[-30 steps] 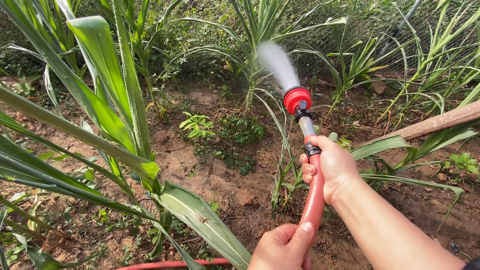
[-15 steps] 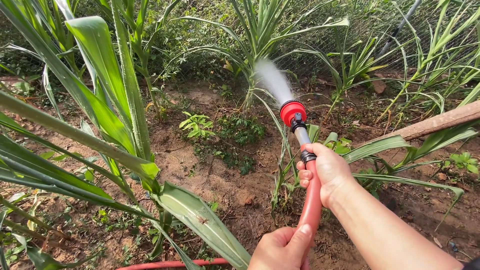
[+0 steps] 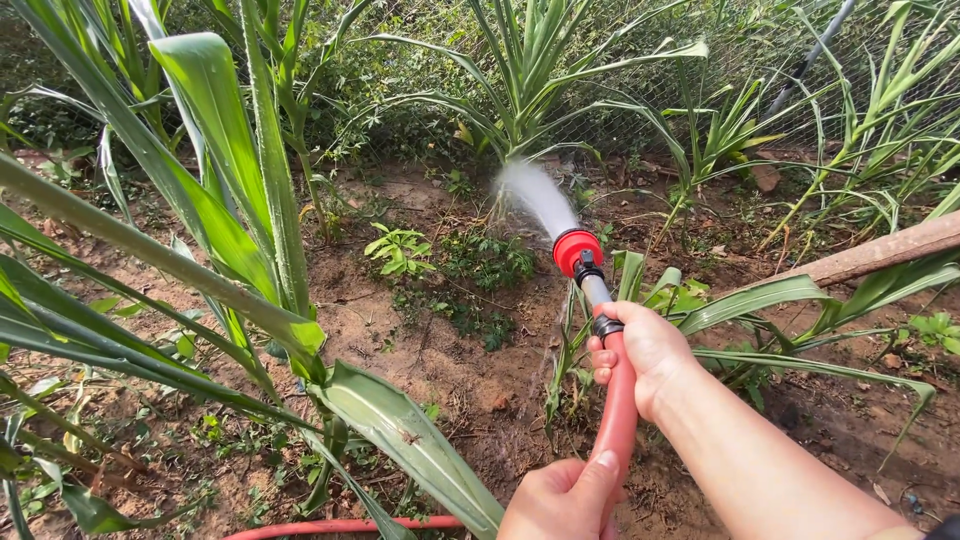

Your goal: Watering green plants in a garden using a hose with a spray nozzle.

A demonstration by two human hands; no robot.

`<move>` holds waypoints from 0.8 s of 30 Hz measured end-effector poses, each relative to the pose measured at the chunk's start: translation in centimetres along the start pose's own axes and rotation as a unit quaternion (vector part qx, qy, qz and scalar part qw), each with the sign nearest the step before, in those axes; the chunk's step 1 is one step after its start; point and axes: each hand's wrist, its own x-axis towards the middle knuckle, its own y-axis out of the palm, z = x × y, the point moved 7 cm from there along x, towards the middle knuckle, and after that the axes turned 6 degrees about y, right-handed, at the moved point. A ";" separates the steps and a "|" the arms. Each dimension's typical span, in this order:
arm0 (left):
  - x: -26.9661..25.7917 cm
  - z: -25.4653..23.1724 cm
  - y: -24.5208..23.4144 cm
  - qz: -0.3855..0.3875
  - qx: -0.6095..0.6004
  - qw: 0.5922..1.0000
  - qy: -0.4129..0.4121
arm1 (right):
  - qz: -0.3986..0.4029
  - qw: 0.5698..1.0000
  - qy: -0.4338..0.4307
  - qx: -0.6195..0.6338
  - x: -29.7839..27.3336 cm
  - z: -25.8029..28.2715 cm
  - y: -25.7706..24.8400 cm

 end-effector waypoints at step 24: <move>1.9 1.6 0.6 -0.035 0.073 0.996 -0.049 | 0.057 0.995 0.081 0.000 6.1 -2.9 -1.4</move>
